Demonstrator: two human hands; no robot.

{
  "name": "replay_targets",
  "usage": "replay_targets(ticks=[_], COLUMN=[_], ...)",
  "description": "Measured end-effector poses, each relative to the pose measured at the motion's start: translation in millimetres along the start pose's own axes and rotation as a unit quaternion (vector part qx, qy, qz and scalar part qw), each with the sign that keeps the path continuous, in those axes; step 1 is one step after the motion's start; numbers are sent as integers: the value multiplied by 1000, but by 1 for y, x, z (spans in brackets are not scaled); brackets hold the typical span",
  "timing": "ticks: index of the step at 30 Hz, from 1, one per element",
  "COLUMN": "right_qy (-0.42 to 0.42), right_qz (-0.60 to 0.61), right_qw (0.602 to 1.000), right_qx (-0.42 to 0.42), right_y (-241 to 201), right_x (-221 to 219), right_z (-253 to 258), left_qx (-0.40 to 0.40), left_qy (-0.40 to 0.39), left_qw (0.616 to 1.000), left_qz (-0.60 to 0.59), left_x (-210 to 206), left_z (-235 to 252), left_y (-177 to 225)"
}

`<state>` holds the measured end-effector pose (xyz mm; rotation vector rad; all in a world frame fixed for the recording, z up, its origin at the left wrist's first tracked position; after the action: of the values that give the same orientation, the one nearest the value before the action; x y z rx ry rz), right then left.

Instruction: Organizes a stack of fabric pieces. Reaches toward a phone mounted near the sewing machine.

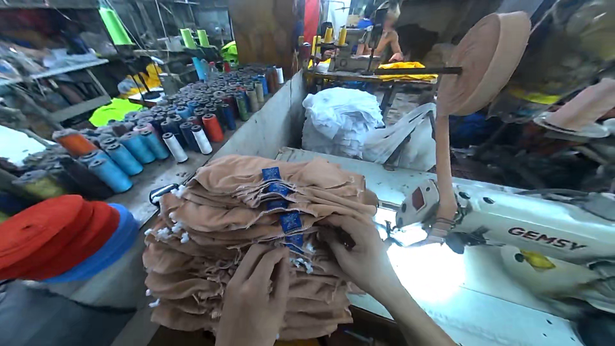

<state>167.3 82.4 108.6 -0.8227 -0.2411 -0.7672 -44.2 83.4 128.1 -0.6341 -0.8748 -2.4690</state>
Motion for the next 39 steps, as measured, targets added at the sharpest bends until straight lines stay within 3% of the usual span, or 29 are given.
replay_targets(ticks=[6, 9, 10, 13, 16, 20, 24, 31, 39], right_qy=[26, -38, -60, -88, -85, -27, -12, -37, -51], right_qz=[-43, -66, -71, -76, -103, -193, -199, -201, -211], right_qw=[999, 997, 995, 993, 991, 977, 973, 973, 972], right_qx=[5, -29, -35, -16, 9, 79, 114, 104, 90], right_y=[8, 4, 0, -17, -29, -36, -41, -45, -46], right_x=[-6, 0, 4, 17, 18, 0, -13, -9, -16], right_z=[-3, -9, -14, -33, -50, -52, -47, -37, -26], left_qx=[-45, 54, 66, 3, -25, 3, 20, 76, 53], left_qy=[-76, -283, -314, -225, -120, -58, -13, 77, 34], left_qw=[992, 942, 928, 954, 985, 998, 999, 993, 993], left_qz=[85, 173, 191, 200, 124, 21, -22, 39, 103], left_x=[-33, -58, -61, -56, -40, -29, -29, 20, -3], left_z=[14, 23, 23, 14, -1, -16, -26, -22, 5], left_y=[28, 29, 29, 22, 15, 15, 11, -20, -18])
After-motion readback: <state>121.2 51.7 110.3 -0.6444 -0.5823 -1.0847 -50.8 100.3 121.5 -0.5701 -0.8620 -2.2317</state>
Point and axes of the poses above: each hand's wrist, its own z-axis towards the middle knuckle, its own x-axis out of the back of the hand, y = z × x, the point moved 6 cm from there along z, towards the middle knuckle
